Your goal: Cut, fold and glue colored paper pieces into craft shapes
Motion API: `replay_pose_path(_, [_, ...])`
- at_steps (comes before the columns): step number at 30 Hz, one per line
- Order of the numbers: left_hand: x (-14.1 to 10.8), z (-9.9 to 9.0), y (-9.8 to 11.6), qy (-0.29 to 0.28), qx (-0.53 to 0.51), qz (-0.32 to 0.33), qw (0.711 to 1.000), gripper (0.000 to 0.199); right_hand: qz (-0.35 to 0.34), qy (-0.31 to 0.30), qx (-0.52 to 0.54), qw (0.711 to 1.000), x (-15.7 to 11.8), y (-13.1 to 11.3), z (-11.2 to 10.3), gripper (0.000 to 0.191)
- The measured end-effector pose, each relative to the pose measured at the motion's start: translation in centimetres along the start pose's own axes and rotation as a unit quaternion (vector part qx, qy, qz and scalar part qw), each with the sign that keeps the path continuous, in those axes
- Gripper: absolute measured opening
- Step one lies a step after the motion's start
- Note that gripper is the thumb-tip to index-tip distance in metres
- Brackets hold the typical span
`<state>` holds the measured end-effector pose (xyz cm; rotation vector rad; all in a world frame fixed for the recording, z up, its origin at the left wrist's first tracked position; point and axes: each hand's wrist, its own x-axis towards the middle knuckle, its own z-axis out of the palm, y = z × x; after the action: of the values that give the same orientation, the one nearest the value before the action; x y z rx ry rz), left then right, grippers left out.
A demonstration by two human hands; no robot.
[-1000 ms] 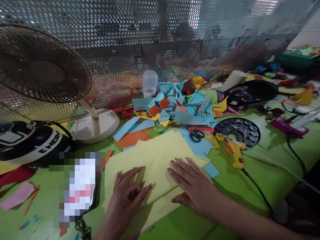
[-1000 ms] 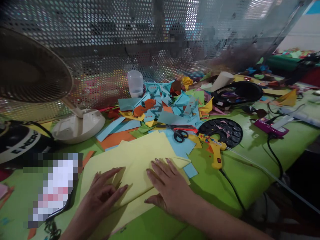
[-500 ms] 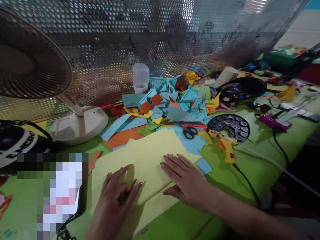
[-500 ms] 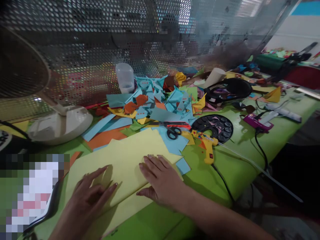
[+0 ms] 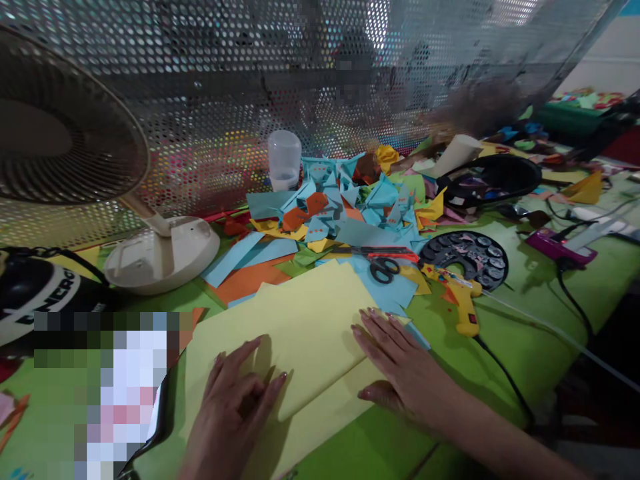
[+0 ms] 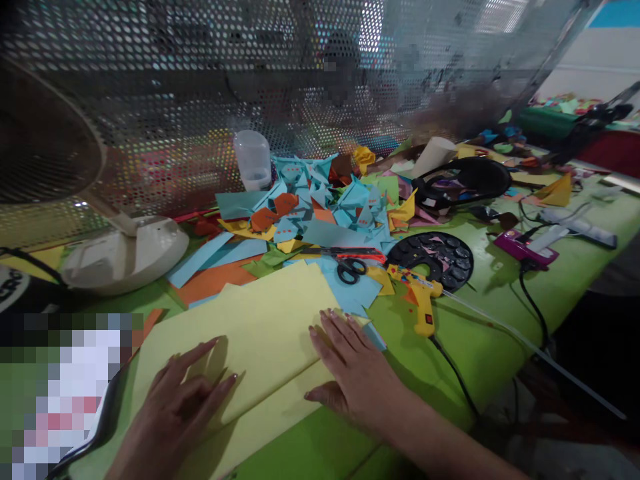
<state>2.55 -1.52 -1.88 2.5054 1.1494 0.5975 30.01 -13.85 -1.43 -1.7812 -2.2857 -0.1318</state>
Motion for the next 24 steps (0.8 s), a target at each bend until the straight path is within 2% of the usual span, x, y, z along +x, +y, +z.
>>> replay_pose_path(4, [-0.08, 0.04, -0.40, 0.002, -0.003, 0.015, 1.000, 0.039, 0.001, -0.010, 0.008, 1.000, 0.38, 0.32, 0.18, 0.072])
replay_pose_path(12, [-0.05, -0.07, -0.34, -0.012, -0.011, -0.001, 1.000, 0.038, -0.002, -0.010, -0.007, 1.000, 0.78, 0.23, -0.12, 0.068])
replay_pose_path(17, [-0.09, 0.19, -0.51, 0.006, -0.003, 0.013, 1.000, 0.038, 0.002, -0.007, -0.006, 1.000, 0.58, 0.19, 0.12, 0.066])
replay_pose_path(24, [0.12, -0.32, 0.45, -0.005, 0.003, -0.009, 1.000, 0.039, 0.004, 0.005, 0.014, 1.000, 0.42, 0.36, 0.27, 0.061])
